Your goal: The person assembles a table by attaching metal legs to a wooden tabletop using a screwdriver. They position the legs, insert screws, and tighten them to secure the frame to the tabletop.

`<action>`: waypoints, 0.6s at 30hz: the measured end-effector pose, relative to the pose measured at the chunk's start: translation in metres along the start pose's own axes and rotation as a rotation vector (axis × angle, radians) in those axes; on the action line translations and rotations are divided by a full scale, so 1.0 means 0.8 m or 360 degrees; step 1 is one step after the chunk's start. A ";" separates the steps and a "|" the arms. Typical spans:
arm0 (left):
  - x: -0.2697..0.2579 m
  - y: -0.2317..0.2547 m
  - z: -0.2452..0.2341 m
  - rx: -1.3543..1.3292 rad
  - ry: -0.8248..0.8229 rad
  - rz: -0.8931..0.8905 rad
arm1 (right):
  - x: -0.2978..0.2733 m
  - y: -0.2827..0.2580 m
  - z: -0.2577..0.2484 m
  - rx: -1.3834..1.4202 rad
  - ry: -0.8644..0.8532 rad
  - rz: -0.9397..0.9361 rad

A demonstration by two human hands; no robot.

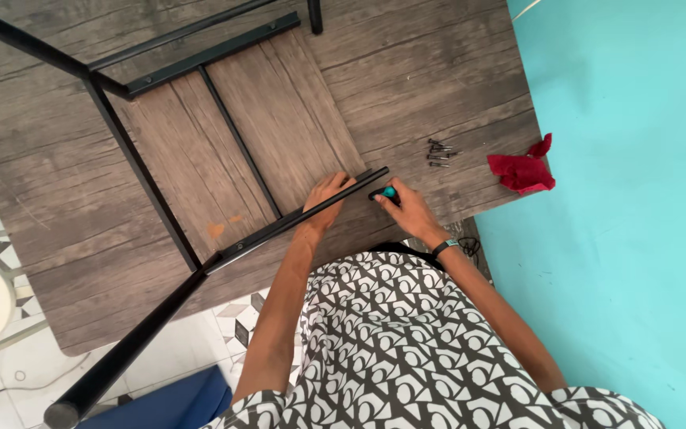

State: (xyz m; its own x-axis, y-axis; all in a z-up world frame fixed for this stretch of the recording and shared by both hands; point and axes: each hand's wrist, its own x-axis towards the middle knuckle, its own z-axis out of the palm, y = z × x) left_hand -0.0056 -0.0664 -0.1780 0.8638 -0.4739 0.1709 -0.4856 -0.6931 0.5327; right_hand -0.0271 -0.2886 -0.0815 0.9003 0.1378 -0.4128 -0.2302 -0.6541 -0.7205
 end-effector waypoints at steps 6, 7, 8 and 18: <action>0.005 -0.010 0.011 0.0384 -0.0009 0.0225 | 0.001 0.005 -0.003 -0.0019 0.0007 0.0019; 0.005 -0.010 0.010 0.0466 -0.0080 0.0211 | 0.000 0.006 -0.003 -0.0013 0.0005 0.0012; 0.007 -0.009 0.010 0.0548 -0.0151 0.0197 | 0.000 0.007 -0.003 -0.0007 0.0003 0.0004; 0.011 0.009 0.013 0.0812 -0.0250 -0.0052 | 0.036 0.046 0.030 0.0365 0.0220 -0.0157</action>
State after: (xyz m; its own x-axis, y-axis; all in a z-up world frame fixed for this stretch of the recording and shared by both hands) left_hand -0.0030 -0.0810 -0.1816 0.8680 -0.4963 0.0142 -0.4962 -0.8662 0.0584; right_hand -0.0190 -0.2907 -0.1334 0.9607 0.0792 -0.2659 -0.2024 -0.4554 -0.8670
